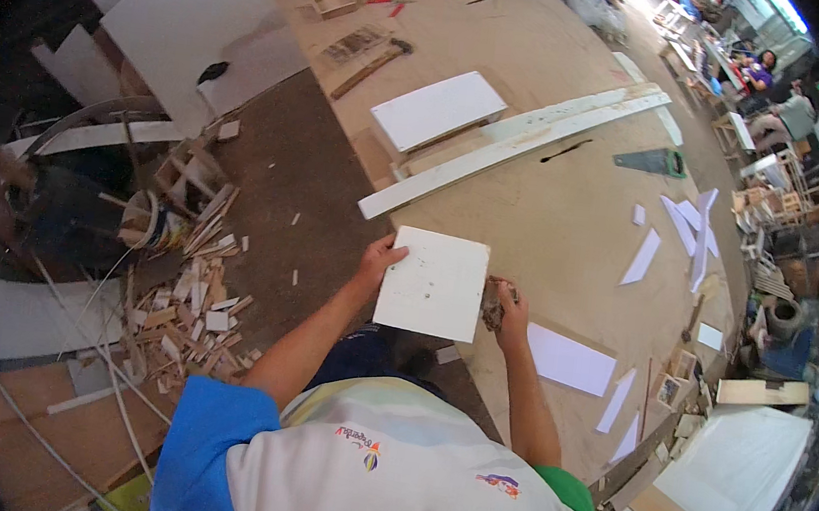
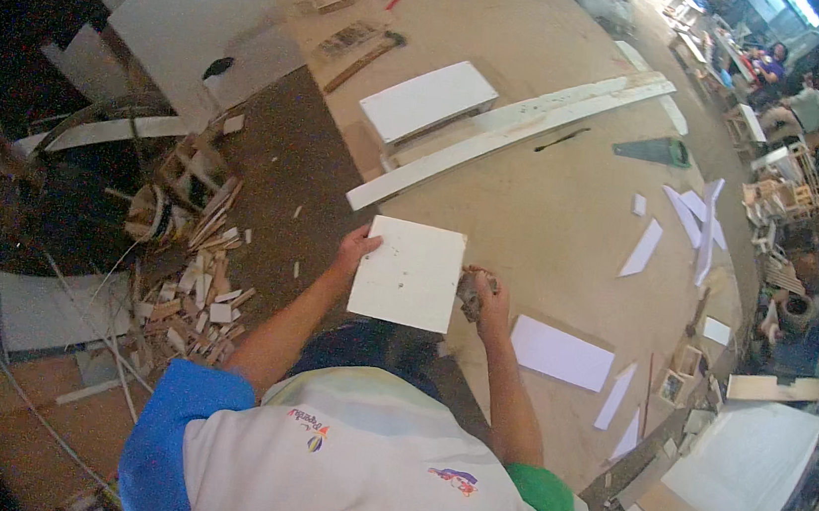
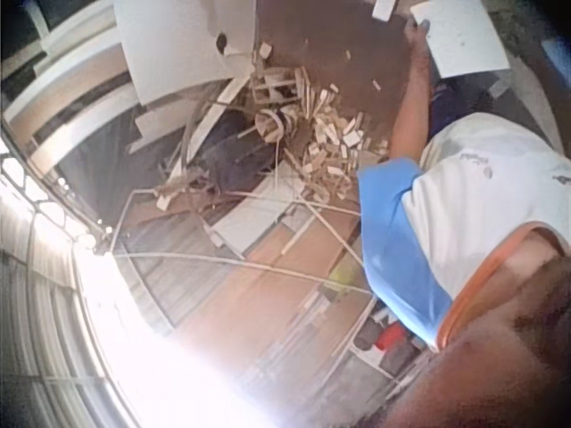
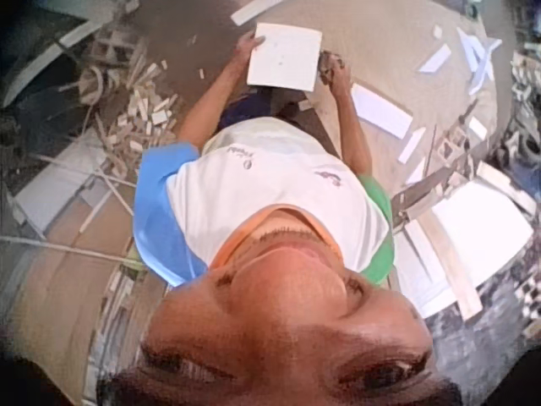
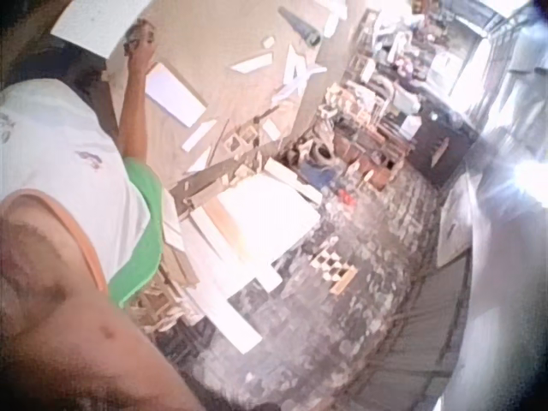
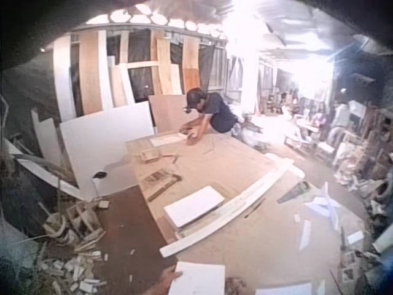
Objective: The person applies adhesive to wooden panels, assembles a small box structure by hand, and then secures a wooden piece to the assembly using a hammer and nails on a workbench.
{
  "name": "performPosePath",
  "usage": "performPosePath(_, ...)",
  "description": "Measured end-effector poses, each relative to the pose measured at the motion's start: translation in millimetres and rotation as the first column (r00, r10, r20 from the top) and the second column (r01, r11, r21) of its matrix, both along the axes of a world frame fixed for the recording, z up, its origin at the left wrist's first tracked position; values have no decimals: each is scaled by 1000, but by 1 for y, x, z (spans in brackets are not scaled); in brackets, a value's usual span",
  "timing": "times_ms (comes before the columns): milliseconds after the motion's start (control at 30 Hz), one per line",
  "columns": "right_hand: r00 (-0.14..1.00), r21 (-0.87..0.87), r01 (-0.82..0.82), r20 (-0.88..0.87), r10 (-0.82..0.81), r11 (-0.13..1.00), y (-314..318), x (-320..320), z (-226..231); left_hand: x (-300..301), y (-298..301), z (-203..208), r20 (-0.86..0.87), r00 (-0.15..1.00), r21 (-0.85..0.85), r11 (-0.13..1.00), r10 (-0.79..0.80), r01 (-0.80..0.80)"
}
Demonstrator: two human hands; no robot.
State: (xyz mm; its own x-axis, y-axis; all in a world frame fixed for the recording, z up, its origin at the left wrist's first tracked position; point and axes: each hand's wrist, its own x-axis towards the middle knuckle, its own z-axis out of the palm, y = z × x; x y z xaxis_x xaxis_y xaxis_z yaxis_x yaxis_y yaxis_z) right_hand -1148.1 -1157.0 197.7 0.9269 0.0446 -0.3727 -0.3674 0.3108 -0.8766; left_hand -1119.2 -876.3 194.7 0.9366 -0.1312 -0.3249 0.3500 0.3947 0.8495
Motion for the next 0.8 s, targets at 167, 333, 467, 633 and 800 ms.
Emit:
performPosePath(167,994,-64,38,-102,-45,997,50,1,-7,-48,69,14,-80,932,-28,934,354,-357)
performPosePath(333,987,-199,-155,-71,143,968,103,8,-5,-42,137,2,-43,867,-61,865,496,-497)
performPosePath(467,979,-290,-198,-12,203,936,168,48,-15,-11,199,-18,-17,832,-155,821,554,-550)
performPosePath(633,966,-330,-237,23,259,914,281,125,-14,33,280,-5,-40,791,-99,785,611,-611)
performPosePath(800,955,-332,-171,175,238,928,386,174,0,64,369,-2,-6,784,-23,784,621,-621)
